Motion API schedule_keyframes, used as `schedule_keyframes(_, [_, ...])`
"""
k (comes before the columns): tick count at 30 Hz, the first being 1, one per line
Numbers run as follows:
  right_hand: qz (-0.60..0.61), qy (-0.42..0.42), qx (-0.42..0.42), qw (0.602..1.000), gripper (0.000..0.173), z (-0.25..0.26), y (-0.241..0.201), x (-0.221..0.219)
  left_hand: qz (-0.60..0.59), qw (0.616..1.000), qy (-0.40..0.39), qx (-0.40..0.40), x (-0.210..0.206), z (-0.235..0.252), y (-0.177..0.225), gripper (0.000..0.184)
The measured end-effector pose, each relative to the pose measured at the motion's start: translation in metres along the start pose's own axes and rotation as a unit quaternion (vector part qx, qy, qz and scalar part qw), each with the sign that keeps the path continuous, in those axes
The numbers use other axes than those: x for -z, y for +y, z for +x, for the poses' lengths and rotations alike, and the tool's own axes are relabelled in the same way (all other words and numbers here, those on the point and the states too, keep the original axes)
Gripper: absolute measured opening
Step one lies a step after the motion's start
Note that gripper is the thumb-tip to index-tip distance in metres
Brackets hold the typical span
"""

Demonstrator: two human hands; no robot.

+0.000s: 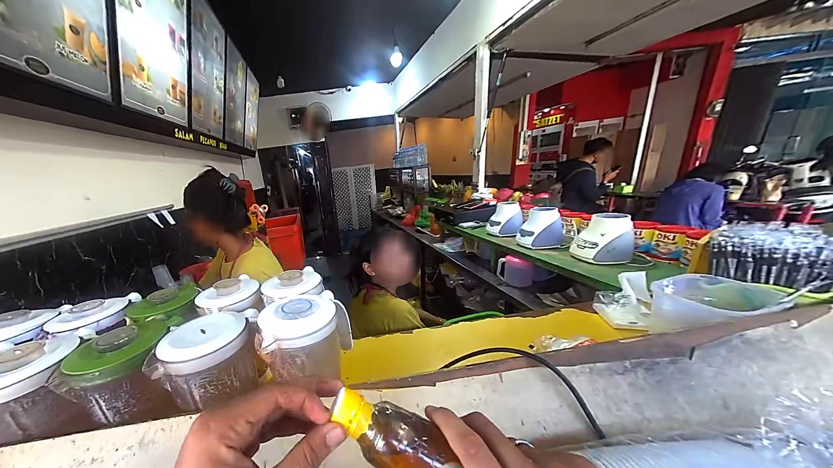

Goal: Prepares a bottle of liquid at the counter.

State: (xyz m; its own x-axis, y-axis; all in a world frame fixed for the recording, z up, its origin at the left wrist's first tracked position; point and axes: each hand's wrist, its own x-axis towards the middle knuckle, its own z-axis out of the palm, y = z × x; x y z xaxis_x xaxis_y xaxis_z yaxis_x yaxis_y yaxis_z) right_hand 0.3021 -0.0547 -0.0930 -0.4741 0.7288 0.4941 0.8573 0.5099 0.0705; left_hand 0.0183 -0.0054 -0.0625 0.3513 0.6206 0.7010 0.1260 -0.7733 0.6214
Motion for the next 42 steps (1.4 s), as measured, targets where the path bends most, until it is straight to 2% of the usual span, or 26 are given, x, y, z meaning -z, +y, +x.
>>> schedule_keyframes(7, [-0.006, -0.022, 0.004, 1.000, 0.069, -0.002, -0.001, -0.003, 0.015, 0.998, -0.054, -0.018, 0.002, -0.002, -0.025, 0.008])
schedule_keyframes(15, [0.007, -0.019, -0.008, 1.000, 0.076, -0.001, 0.001, -0.003, 0.014, 0.999, 0.016, -0.029, -0.005, -0.002, -0.026, 0.018])
schedule_keyframes(24, [-0.033, -0.022, 0.000, 0.999, 0.072, -0.001, 0.000, -0.004, 0.003, 0.999, 0.018, 0.027, -0.007, -0.004, -0.021, 0.014])
schedule_keyframes(30, [-0.042, -0.040, -0.003, 0.998, 0.069, -0.001, -0.002, -0.002, 0.000, 1.000, 0.010, 0.023, -0.007, -0.005, -0.025, 0.011])
schedule_keyframes(42, [0.009, -0.107, -0.021, 0.994, 0.078, -0.001, -0.003, 0.002, 0.100, 0.990, -0.100, -0.016, -0.003, -0.005, -0.048, 0.014])
